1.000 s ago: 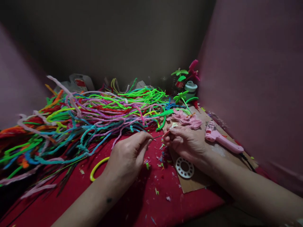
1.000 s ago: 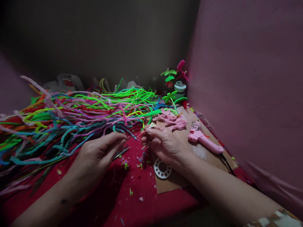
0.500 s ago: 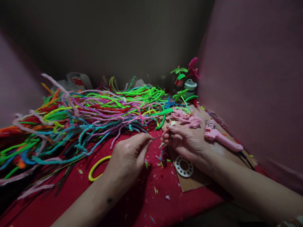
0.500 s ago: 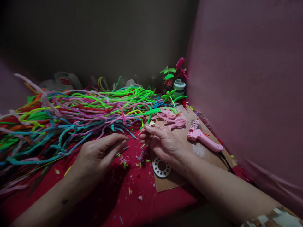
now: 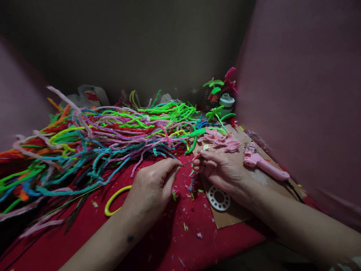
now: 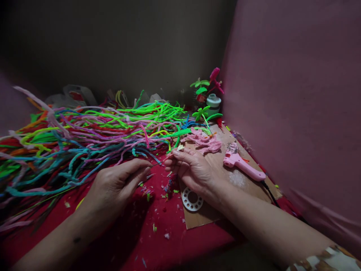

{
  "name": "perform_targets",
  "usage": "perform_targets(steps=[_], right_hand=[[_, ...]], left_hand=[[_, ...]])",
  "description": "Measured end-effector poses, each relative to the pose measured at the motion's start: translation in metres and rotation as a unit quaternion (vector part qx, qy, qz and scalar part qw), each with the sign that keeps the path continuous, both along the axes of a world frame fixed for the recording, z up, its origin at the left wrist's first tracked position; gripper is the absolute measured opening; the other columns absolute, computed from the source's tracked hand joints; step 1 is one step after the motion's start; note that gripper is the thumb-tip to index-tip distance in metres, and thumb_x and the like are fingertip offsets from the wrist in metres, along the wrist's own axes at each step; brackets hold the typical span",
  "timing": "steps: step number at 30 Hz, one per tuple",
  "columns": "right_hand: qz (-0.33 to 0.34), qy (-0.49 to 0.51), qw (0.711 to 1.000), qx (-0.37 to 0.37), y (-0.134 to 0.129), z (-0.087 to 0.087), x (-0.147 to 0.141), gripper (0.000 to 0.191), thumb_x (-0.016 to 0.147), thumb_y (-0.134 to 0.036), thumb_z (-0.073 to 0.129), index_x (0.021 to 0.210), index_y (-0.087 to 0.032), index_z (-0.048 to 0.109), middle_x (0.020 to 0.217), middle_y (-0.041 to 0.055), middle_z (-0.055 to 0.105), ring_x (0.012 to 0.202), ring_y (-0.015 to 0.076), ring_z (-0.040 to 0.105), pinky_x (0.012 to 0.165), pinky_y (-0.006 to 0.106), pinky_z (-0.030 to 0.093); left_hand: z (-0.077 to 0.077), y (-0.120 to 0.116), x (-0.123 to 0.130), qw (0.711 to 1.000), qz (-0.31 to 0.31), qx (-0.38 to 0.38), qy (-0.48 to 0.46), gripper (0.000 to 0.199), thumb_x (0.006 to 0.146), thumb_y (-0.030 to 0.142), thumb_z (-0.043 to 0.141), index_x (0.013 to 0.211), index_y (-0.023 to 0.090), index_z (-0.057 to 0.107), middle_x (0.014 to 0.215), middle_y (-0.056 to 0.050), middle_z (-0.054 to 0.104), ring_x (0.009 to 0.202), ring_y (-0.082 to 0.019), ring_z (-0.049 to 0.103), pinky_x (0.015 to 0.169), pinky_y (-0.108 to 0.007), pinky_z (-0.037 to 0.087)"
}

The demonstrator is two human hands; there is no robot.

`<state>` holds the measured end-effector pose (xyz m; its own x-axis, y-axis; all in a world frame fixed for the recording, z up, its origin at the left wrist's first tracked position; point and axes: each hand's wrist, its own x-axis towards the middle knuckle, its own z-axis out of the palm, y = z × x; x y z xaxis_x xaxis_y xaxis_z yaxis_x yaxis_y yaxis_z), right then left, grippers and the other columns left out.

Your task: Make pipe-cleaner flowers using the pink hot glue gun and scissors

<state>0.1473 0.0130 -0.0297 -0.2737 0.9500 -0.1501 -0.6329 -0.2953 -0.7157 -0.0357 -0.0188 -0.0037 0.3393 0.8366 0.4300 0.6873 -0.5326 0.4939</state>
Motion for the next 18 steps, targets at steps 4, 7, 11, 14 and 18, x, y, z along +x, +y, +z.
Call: perform_targets(steps=[4, 7, 11, 14, 18], right_hand=[[0.003, -0.001, 1.0, -0.003, -0.0007, 0.0003, 0.0003, 0.01, 0.066, -0.015, 0.074, 0.069, -0.012, 0.065, 0.065, 0.0034, 0.068, 0.06, 0.0119, 0.065, 0.059, 0.022, 0.053], [0.004, -0.004, 1.0, 0.001, -0.0012, -0.0004, 0.0005, 0.01, 0.066, -0.015, 0.074, 0.069, -0.012, 0.065, 0.067, 0.0034, 0.069, 0.06, 0.0121, 0.065, 0.059, 0.022, 0.053], [-0.007, -0.016, 0.999, 0.029, -0.0012, -0.0025, 0.0003, 0.007, 0.07, -0.016, 0.072, 0.07, -0.012, 0.066, 0.068, 0.0024, 0.068, 0.061, 0.0118, 0.066, 0.059, 0.022, 0.053], [-0.018, -0.021, 0.998, 0.051, -0.0011, -0.0039, 0.0002, 0.006, 0.071, -0.016, 0.071, 0.072, -0.013, 0.066, 0.069, 0.001, 0.068, 0.061, 0.0115, 0.066, 0.06, 0.022, 0.053], [-0.022, -0.037, 0.997, 0.063, -0.0016, -0.004, 0.0004, 0.008, 0.07, -0.018, 0.072, 0.074, -0.014, 0.066, 0.07, 0.0006, 0.068, 0.062, 0.0119, 0.066, 0.06, 0.022, 0.052]], left_hand=[[-0.0005, 0.0007, 0.0002, 1.0, -0.001, -0.003, 0.001, 0.016, 0.086, 0.019, 0.052, 0.085, 0.016, 0.067, 0.075, 0.0, 0.07, 0.066, -0.011, 0.064, 0.061, -0.019, 0.043], [-0.0013, 0.0007, 0.0002, 1.0, 0.001, -0.006, 0.003, 0.016, 0.086, 0.019, 0.051, 0.085, 0.017, 0.067, 0.074, 0.0, 0.07, 0.066, -0.012, 0.064, 0.061, -0.019, 0.043], [-0.0027, 0.0011, 0.0002, 1.0, 0.001, -0.006, 0.007, 0.015, 0.086, 0.018, 0.052, 0.084, 0.017, 0.067, 0.074, 0.0, 0.07, 0.065, -0.012, 0.064, 0.061, -0.019, 0.043], [-0.0026, 0.0016, 0.0006, 1.0, 0.001, 0.001, 0.012, 0.016, 0.086, 0.017, 0.051, 0.084, 0.017, 0.066, 0.072, 0.0, 0.07, 0.063, -0.012, 0.064, 0.06, -0.02, 0.043], [-0.0006, 0.001, 0.0011, 1.0, 0.004, -0.004, 0.015, 0.017, 0.086, 0.018, 0.049, 0.083, 0.018, 0.066, 0.073, -0.001, 0.07, 0.063, -0.012, 0.063, 0.06, -0.021, 0.044]])
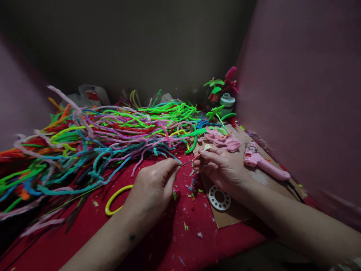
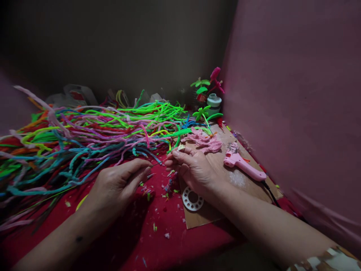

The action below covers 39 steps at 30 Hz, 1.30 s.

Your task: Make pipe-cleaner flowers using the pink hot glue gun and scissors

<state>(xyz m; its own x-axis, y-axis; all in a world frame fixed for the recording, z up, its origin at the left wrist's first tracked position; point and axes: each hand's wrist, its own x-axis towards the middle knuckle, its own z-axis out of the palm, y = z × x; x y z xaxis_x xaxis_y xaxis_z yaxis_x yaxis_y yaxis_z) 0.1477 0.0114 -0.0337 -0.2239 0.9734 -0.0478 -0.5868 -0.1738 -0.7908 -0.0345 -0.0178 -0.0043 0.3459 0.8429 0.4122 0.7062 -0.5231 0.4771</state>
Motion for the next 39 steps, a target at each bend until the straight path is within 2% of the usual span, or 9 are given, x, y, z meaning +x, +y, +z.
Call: perform_targets(steps=[10, 18, 21, 23, 26, 29, 35, 39], right_hand=[[-0.013, -0.053, 0.998, 0.032, -0.003, 0.003, 0.0, 0.009, 0.074, -0.022, 0.07, 0.074, -0.015, 0.065, 0.073, 0.0005, 0.067, 0.065, 0.0108, 0.066, 0.066, 0.023, 0.05], [-0.035, -0.105, 0.992, 0.064, -0.006, 0.003, 0.0, 0.011, 0.074, -0.026, 0.071, 0.076, -0.018, 0.064, 0.074, -0.001, 0.067, 0.064, 0.0116, 0.066, 0.064, 0.024, 0.049], [-0.026, -0.119, 0.991, 0.05, -0.009, 0.005, 0.001, 0.011, 0.073, -0.026, 0.072, 0.075, -0.018, 0.065, 0.075, 0.0003, 0.068, 0.066, 0.0127, 0.067, 0.064, 0.024, 0.05], [-0.021, -0.129, 0.991, 0.027, -0.01, 0.004, 0.002, 0.011, 0.073, -0.027, 0.072, 0.079, -0.02, 0.065, 0.076, 0.0007, 0.069, 0.063, 0.0131, 0.066, 0.06, 0.024, 0.051], [-0.01, -0.115, 0.993, 0.013, -0.008, 0.002, 0.002, 0.012, 0.072, -0.028, 0.074, 0.078, -0.021, 0.067, 0.077, 0.0017, 0.07, 0.066, 0.0147, 0.067, 0.062, 0.026, 0.053], [-0.015, -0.096, 0.995, -0.006, -0.006, 0.002, 0.001, 0.012, 0.067, -0.027, 0.076, 0.074, -0.022, 0.067, 0.072, 0.0002, 0.069, 0.065, 0.0155, 0.067, 0.061, 0.027, 0.055], [-0.024, -0.091, 0.995, -0.018, -0.007, 0.004, 0.0, 0.012, 0.065, -0.024, 0.077, 0.073, -0.022, 0.068, 0.074, 0.0005, 0.069, 0.064, 0.0151, 0.066, 0.059, 0.026, 0.055], [-0.038, -0.091, 0.994, -0.035, -0.008, 0.007, -0.001, 0.014, 0.063, -0.018, 0.078, 0.07, -0.02, 0.066, 0.073, -0.0006, 0.067, 0.062, 0.0141, 0.065, 0.062, 0.028, 0.055]], left_hand=[[-0.001, -0.001, -0.001, 1.0, 0.006, -0.016, 0.014, 0.019, 0.087, 0.019, 0.048, 0.084, 0.017, 0.067, 0.072, -0.001, 0.069, 0.062, -0.013, 0.062, 0.06, -0.022, 0.043], [-0.001, -0.002, 0.0, 0.999, 0.013, -0.039, 0.013, 0.018, 0.087, 0.017, 0.048, 0.086, 0.016, 0.066, 0.074, -0.003, 0.069, 0.065, -0.013, 0.061, 0.062, -0.023, 0.042], [-0.001, -0.003, 0.001, 0.998, 0.021, -0.058, 0.006, 0.018, 0.087, 0.017, 0.048, 0.085, 0.017, 0.066, 0.076, -0.004, 0.069, 0.067, -0.014, 0.061, 0.064, -0.024, 0.043], [-0.003, -0.003, 0.002, 0.998, 0.015, -0.058, -0.004, 0.018, 0.087, 0.017, 0.048, 0.085, 0.017, 0.066, 0.075, -0.004, 0.069, 0.067, -0.014, 0.061, 0.063, -0.025, 0.043], [-0.005, -0.004, 0.003, 0.999, 0.014, -0.047, -0.015, 0.019, 0.088, 0.016, 0.046, 0.081, 0.016, 0.064, 0.072, -0.003, 0.067, 0.064, -0.013, 0.059, 0.061, -0.024, 0.042], [-0.006, -0.005, 0.004, 0.999, 0.01, -0.041, -0.026, 0.018, 0.088, 0.015, 0.045, 0.082, 0.016, 0.062, 0.072, -0.003, 0.066, 0.064, -0.013, 0.059, 0.061, -0.024, 0.043], [-0.011, -0.007, 0.005, 1.0, -0.006, -0.017, -0.015, 0.021, 0.085, 0.009, 0.043, 0.091, 0.018, 0.061, 0.083, -0.005, 0.068, 0.077, -0.016, 0.063, 0.07, -0.027, 0.048], [-0.013, -0.006, 0.006, 0.999, -0.016, -0.031, -0.028, 0.019, 0.085, 0.009, 0.044, 0.088, 0.016, 0.061, 0.078, -0.005, 0.067, 0.07, -0.015, 0.061, 0.066, -0.026, 0.046]])
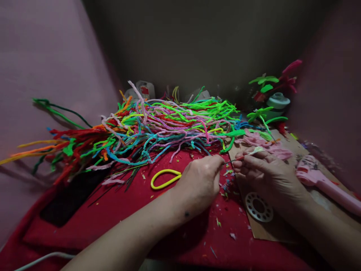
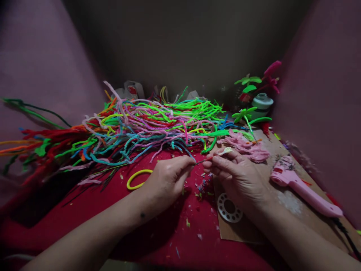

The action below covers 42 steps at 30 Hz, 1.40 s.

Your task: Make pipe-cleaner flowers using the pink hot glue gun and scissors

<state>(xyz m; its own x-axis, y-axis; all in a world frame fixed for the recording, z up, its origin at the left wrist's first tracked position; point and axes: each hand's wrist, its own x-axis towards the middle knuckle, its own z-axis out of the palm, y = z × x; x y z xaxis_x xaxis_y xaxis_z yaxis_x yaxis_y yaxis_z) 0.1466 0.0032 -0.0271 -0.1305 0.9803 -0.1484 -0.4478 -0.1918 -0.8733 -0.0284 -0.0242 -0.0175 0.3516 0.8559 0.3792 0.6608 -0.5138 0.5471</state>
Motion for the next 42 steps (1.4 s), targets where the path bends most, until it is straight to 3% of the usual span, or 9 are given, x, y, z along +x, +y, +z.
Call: perform_targets(steps=[8, 16, 21, 24, 29, 34, 36, 38, 42], right_hand=[[0.017, 0.006, 1.0, 0.0, -0.001, 0.0, 0.001, 0.015, 0.063, -0.018, 0.079, 0.07, -0.019, 0.066, 0.074, -0.0003, 0.067, 0.064, 0.0137, 0.066, 0.06, 0.025, 0.053], [0.04, 0.028, 0.999, -0.001, 0.001, -0.003, 0.001, 0.01, 0.068, -0.017, 0.075, 0.073, -0.018, 0.066, 0.074, -0.0002, 0.068, 0.062, 0.012, 0.066, 0.057, 0.022, 0.052], [0.043, 0.035, 0.998, -0.001, 0.0, -0.003, 0.0, 0.012, 0.068, -0.018, 0.076, 0.072, -0.018, 0.065, 0.073, -0.0013, 0.068, 0.062, 0.0121, 0.067, 0.057, 0.021, 0.051], [0.032, 0.036, 0.999, 0.004, -0.002, -0.003, -0.001, 0.012, 0.068, -0.017, 0.076, 0.072, -0.02, 0.064, 0.073, -0.0026, 0.067, 0.063, 0.0117, 0.067, 0.057, 0.021, 0.051], [0.026, 0.036, 0.999, 0.017, -0.004, -0.002, -0.001, 0.01, 0.07, -0.016, 0.074, 0.071, -0.02, 0.065, 0.073, -0.0016, 0.067, 0.065, 0.0133, 0.067, 0.06, 0.024, 0.053], [0.058, 0.042, 0.996, 0.054, -0.005, 0.001, 0.002, 0.01, 0.069, -0.016, 0.075, 0.072, -0.021, 0.067, 0.074, -0.0015, 0.069, 0.063, 0.0115, 0.066, 0.061, 0.023, 0.054], [0.065, 0.046, 0.995, 0.062, -0.004, 0.001, 0.002, 0.009, 0.07, -0.015, 0.074, 0.074, -0.02, 0.067, 0.075, -0.0015, 0.069, 0.062, 0.0106, 0.066, 0.061, 0.022, 0.054], [0.069, 0.055, 0.995, 0.051, -0.003, 0.001, 0.001, 0.008, 0.071, -0.014, 0.072, 0.074, -0.02, 0.067, 0.073, -0.0018, 0.069, 0.062, 0.0111, 0.066, 0.06, 0.023, 0.054], [0.064, 0.074, 0.995, 0.03, -0.002, 0.0, -0.002, 0.007, 0.071, -0.014, 0.071, 0.071, -0.018, 0.066, 0.069, -0.0018, 0.068, 0.061, 0.0119, 0.067, 0.06, 0.024, 0.053]], left_hand=[[0.011, -0.003, 0.004, 0.99, -0.007, -0.114, -0.085, 0.02, 0.085, 0.015, 0.046, 0.072, 0.017, 0.061, 0.058, 0.002, 0.057, 0.052, -0.01, 0.05, 0.051, -0.021, 0.037], [0.026, 0.0, 0.01, 0.884, -0.015, -0.387, -0.262, 0.017, 0.084, 0.016, 0.045, 0.068, 0.017, 0.053, 0.045, 0.008, 0.043, 0.033, -0.005, 0.035, 0.035, -0.017, 0.027], [0.011, -0.004, 0.007, 0.99, 0.006, -0.102, -0.093, 0.018, 0.084, 0.014, 0.044, 0.079, 0.016, 0.061, 0.064, -0.001, 0.057, 0.056, -0.011, 0.052, 0.055, -0.023, 0.041], [0.001, -0.01, 0.005, 0.998, 0.003, 0.04, 0.054, 0.025, 0.084, 0.009, 0.038, 0.09, 0.013, 0.062, 0.078, -0.008, 0.061, 0.068, -0.016, 0.055, 0.063, -0.028, 0.044], [0.006, -0.01, 0.008, 0.996, 0.008, -0.039, -0.076, 0.02, 0.085, 0.013, 0.043, 0.086, 0.016, 0.063, 0.077, -0.004, 0.063, 0.069, -0.014, 0.056, 0.065, -0.026, 0.044], [0.022, -0.002, 0.007, 0.86, -0.047, -0.394, -0.321, 0.014, 0.082, 0.024, 0.053, 0.073, 0.014, 0.057, 0.059, 0.002, 0.055, 0.038, -0.004, 0.038, 0.038, -0.017, 0.028], [0.024, 0.0, 0.005, 0.816, -0.075, -0.453, -0.351, 0.017, 0.082, 0.029, 0.054, 0.074, 0.014, 0.056, 0.058, 0.002, 0.055, 0.035, -0.003, 0.034, 0.035, -0.017, 0.022], [0.023, 0.0, 0.005, 0.827, -0.071, -0.444, -0.337, 0.018, 0.083, 0.028, 0.053, 0.073, 0.014, 0.056, 0.057, 0.003, 0.053, 0.035, -0.003, 0.035, 0.035, -0.017, 0.023], [0.016, -0.003, 0.006, 0.946, -0.011, -0.254, -0.203, 0.018, 0.085, 0.021, 0.049, 0.07, 0.015, 0.059, 0.055, 0.005, 0.05, 0.043, -0.005, 0.041, 0.044, -0.017, 0.031]])
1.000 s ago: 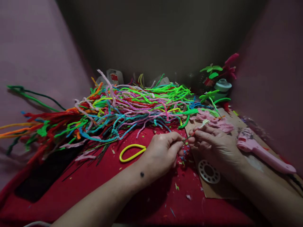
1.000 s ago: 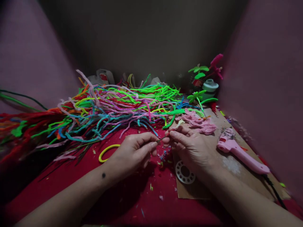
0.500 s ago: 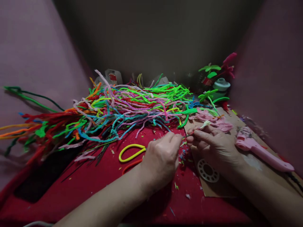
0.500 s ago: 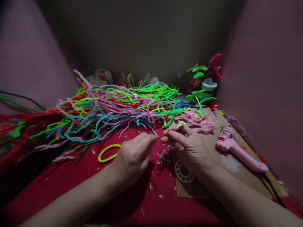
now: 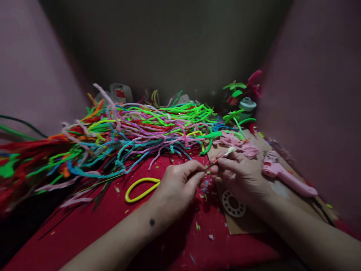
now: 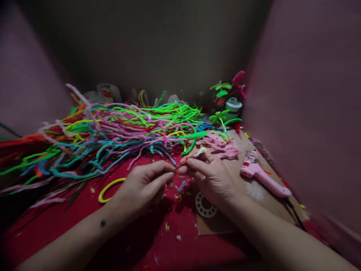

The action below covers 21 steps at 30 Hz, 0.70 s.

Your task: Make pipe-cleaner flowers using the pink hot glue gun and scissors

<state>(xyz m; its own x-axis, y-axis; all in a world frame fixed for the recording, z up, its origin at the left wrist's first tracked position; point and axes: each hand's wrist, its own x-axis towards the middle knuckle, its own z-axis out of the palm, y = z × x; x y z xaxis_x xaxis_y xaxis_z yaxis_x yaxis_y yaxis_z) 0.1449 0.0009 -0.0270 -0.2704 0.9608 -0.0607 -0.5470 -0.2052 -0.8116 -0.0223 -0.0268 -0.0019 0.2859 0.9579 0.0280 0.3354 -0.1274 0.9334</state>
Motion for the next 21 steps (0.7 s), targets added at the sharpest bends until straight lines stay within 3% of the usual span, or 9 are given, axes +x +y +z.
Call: perform_targets(steps=[2, 5, 12, 18, 21], right_hand=[[0.0, 0.007, 1.0, -0.004, 0.001, 0.0, -0.001, 0.006, 0.07, -0.014, 0.071, 0.071, -0.017, 0.066, 0.071, -0.0009, 0.069, 0.06, 0.0115, 0.067, 0.057, 0.021, 0.052], [-0.014, 0.01, 1.0, -0.004, 0.001, 0.001, -0.001, 0.01, 0.068, -0.014, 0.073, 0.072, -0.016, 0.065, 0.07, -0.0013, 0.069, 0.059, 0.0113, 0.067, 0.058, 0.021, 0.052], [0.01, -0.023, 1.0, 0.006, -0.001, 0.001, 0.002, 0.006, 0.07, -0.018, 0.073, 0.073, -0.017, 0.067, 0.07, -0.0008, 0.068, 0.061, 0.0111, 0.067, 0.06, 0.022, 0.052], [-0.033, -0.077, 0.996, -0.033, -0.003, -0.004, 0.004, 0.011, 0.07, -0.019, 0.075, 0.073, -0.02, 0.065, 0.074, -0.0014, 0.068, 0.064, 0.0115, 0.067, 0.058, 0.02, 0.052], [-0.042, -0.078, 0.996, -0.032, -0.003, -0.005, 0.004, 0.012, 0.069, -0.02, 0.075, 0.072, -0.02, 0.064, 0.074, -0.0016, 0.067, 0.063, 0.0132, 0.067, 0.054, 0.021, 0.053]], left_hand=[[-0.005, -0.001, -0.001, 0.991, 0.016, 0.116, 0.065, 0.016, 0.085, 0.017, 0.05, 0.077, 0.016, 0.064, 0.06, 0.003, 0.056, 0.054, -0.007, 0.048, 0.053, -0.018, 0.036], [-0.009, 0.0, -0.002, 0.975, 0.022, 0.199, 0.097, 0.017, 0.085, 0.013, 0.05, 0.081, 0.015, 0.066, 0.065, 0.002, 0.061, 0.058, -0.008, 0.052, 0.058, -0.018, 0.038], [-0.008, 0.0, 0.0, 0.966, 0.02, 0.23, 0.117, 0.016, 0.085, 0.011, 0.05, 0.082, 0.014, 0.066, 0.064, 0.001, 0.062, 0.056, -0.008, 0.054, 0.056, -0.018, 0.039], [-0.016, -0.006, 0.0, 0.933, 0.019, 0.305, 0.189, 0.021, 0.085, 0.01, 0.042, 0.086, 0.012, 0.064, 0.077, -0.007, 0.065, 0.069, -0.015, 0.058, 0.063, -0.025, 0.044], [-0.013, -0.006, 0.001, 0.951, 0.036, 0.266, 0.155, 0.02, 0.085, 0.011, 0.044, 0.082, 0.014, 0.063, 0.075, -0.005, 0.064, 0.069, -0.014, 0.057, 0.064, -0.025, 0.044]])
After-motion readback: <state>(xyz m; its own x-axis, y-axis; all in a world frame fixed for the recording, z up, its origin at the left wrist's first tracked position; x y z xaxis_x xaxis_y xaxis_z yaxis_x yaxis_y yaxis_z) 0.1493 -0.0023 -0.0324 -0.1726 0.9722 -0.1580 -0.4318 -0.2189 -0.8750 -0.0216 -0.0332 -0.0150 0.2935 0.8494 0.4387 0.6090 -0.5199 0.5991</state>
